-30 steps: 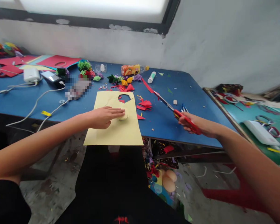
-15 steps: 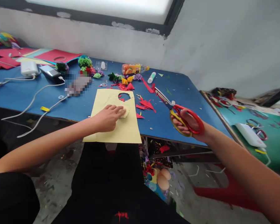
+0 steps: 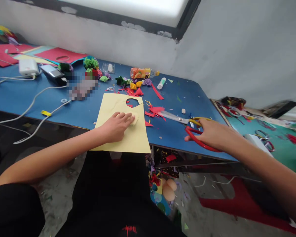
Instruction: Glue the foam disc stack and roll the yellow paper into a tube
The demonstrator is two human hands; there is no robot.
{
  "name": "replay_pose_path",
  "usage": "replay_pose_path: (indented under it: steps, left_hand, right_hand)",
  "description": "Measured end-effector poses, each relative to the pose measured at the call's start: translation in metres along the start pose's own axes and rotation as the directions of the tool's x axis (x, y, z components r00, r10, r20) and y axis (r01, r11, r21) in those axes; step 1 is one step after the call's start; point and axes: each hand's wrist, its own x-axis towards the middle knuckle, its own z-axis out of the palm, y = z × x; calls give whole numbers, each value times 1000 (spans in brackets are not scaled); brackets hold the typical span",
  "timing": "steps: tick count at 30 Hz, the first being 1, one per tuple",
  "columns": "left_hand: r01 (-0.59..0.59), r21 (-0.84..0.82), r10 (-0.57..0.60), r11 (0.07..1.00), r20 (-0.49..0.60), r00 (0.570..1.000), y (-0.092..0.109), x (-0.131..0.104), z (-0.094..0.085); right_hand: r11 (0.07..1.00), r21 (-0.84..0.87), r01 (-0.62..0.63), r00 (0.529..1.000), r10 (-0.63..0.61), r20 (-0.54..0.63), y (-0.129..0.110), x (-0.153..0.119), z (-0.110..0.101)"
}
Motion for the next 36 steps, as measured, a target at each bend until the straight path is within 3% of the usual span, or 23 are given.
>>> replay_pose_path:
  steps: [3, 6, 8, 10, 13, 17, 20, 26, 32, 34, 36]
  left_hand:
    - [-2, -48, 2, 999, 9, 1000, -4, 0, -3]
    - [17, -202, -19, 979, -11, 1000, -9, 2, -12]
    - [53, -385, -101, 921, -106, 989, -9, 6, -21]
    - [76, -605, -236, 792, -190, 953, -7, 13, -30]
    - [94, -833, -352, 546, -126, 928, -1, 30, -40]
    - [91, -953, -249, 290, 16, 968, 4, 59, -41]
    - [89, -978, -144, 188, 62, 988, 6, 72, -40]
    - [127, -968, -240, 217, 73, 968, 7, 86, -43]
    - [161, -901, -364, 402, 4, 932, 21, 115, -47]
    - [153, -882, -338, 445, -7, 941, 31, 120, -52]
    - [145, -874, -185, 464, 64, 981, 43, 120, -58]
  right_hand:
    - [957, -290, 22, 999, -34, -38, -3, -9, 4]
    - [913, -397, 95, 982, -151, -114, -9, -22, 12]
    - [884, -452, 115, 960, -216, -178, -13, -31, 16]
    - [861, -494, 119, 944, -253, -214, -16, -38, 16]
    - [851, -513, 112, 929, -273, -250, -19, -45, 13]
    - [863, -494, 103, 925, -265, -271, -14, -52, 10]
    - [885, -460, 75, 929, -230, -291, -6, -59, 10]
    - [903, -430, -5, 931, -153, -333, 22, -72, 16]
    - [946, -322, -38, 936, -79, -342, 48, -81, 28]
    - [942, -333, -50, 933, -75, -352, 54, -85, 30]
    - [926, -373, -61, 921, -91, -378, 60, -90, 31]
